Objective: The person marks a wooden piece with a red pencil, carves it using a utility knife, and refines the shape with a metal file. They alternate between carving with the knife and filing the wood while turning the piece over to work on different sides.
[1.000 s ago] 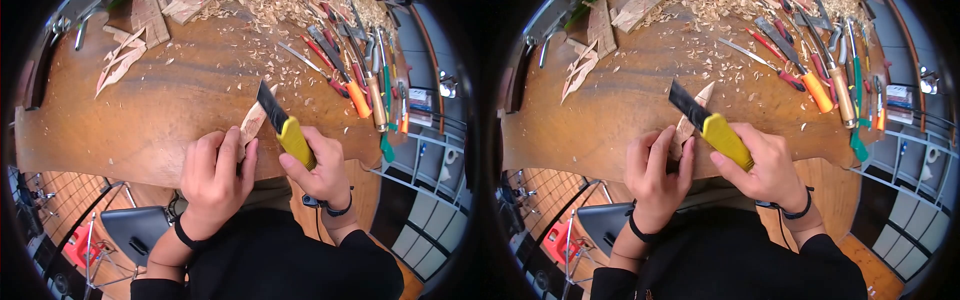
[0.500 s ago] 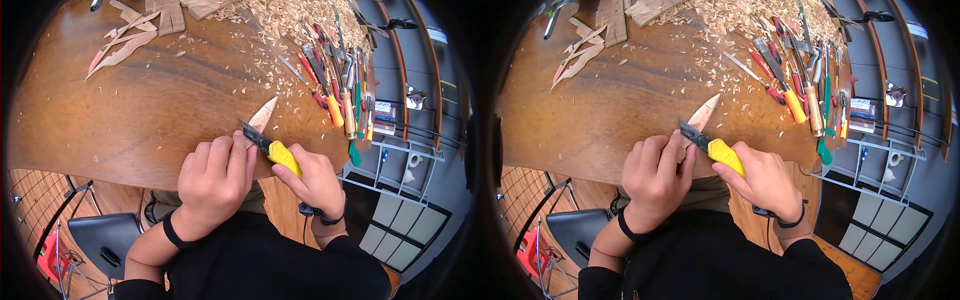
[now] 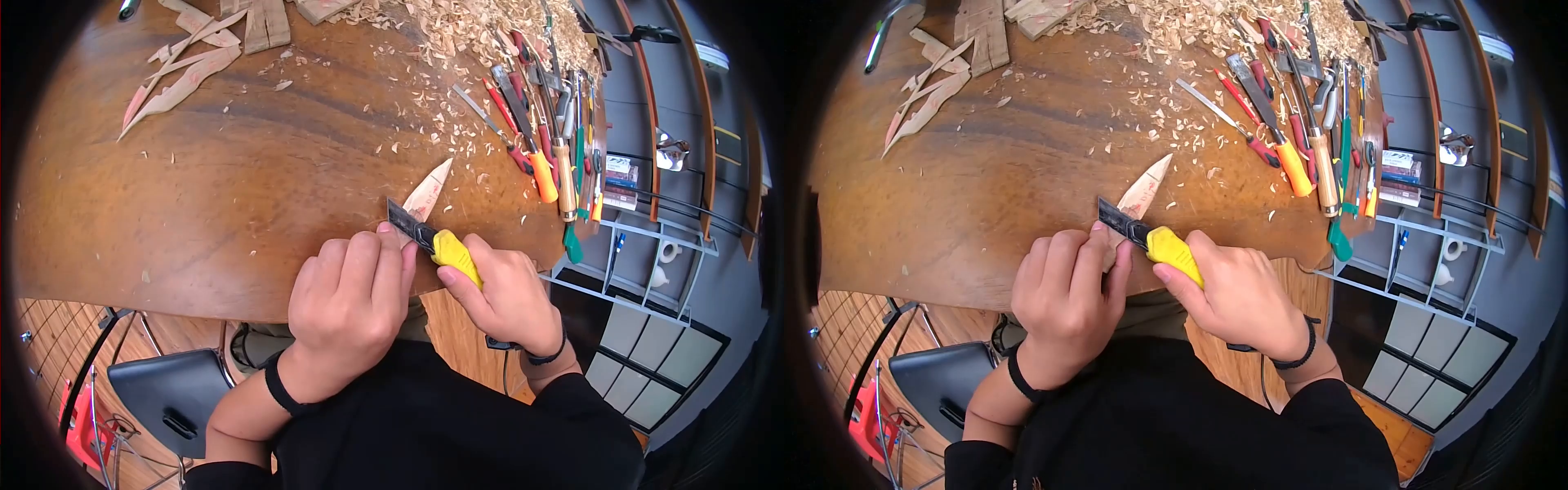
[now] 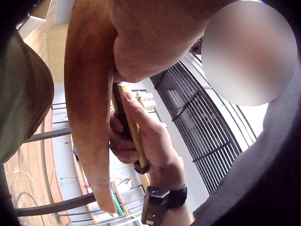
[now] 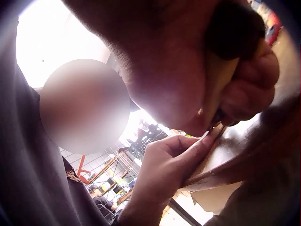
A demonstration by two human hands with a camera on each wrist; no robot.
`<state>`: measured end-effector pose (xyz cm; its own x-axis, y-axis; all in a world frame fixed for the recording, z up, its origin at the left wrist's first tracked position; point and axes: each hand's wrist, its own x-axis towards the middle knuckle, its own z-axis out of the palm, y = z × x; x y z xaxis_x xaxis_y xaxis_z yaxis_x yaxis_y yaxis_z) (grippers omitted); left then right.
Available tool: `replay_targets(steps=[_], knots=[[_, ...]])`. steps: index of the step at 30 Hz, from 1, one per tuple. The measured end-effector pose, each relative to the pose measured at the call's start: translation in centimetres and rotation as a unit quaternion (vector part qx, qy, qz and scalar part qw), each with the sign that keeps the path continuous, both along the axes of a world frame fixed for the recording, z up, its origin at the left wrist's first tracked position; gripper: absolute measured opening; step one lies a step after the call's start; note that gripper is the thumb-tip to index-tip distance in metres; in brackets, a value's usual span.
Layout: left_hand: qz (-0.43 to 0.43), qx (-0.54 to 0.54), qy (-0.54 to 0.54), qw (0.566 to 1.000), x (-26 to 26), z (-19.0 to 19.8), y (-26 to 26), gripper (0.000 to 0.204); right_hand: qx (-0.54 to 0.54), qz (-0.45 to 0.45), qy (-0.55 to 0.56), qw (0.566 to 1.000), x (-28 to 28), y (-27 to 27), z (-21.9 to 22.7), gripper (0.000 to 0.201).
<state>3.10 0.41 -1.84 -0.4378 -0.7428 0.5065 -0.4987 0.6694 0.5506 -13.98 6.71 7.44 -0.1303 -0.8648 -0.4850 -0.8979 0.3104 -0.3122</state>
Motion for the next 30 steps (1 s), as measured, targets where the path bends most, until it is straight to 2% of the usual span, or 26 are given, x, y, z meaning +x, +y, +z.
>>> replay_targets(steps=[13, 15, 21, 23, 30], knots=[[-0.004, 0.017, 0.014, 1.0, -0.1, 0.4, 0.0, 0.017, -0.061, -0.018, 0.013, 0.998, 0.3, 2.2, -1.0, 0.042], [-0.01, 0.019, 0.014, 1.0, 0.0, 0.4, 0.0, 0.017, -0.052, -0.01, 0.046, 0.998, 0.3, 2.8, -0.6, 0.042], [-0.042, 0.028, 0.019, 0.999, -0.1, 0.9, -0.2, 0.018, -0.067, -0.01, 0.041, 0.997, 0.4, 1.8, -1.3, 0.043], [-0.024, 0.041, 0.008, 0.999, -0.1, 0.8, -0.1, 0.019, -0.095, -0.02, 0.026, 0.995, 0.5, 1.6, -1.5, 0.045], [-0.01, 0.037, 0.016, 0.999, -0.3, 0.6, 0.3, 0.021, -0.095, -0.043, 0.031, 0.994, 0.3, 3.3, -1.3, 0.045]])
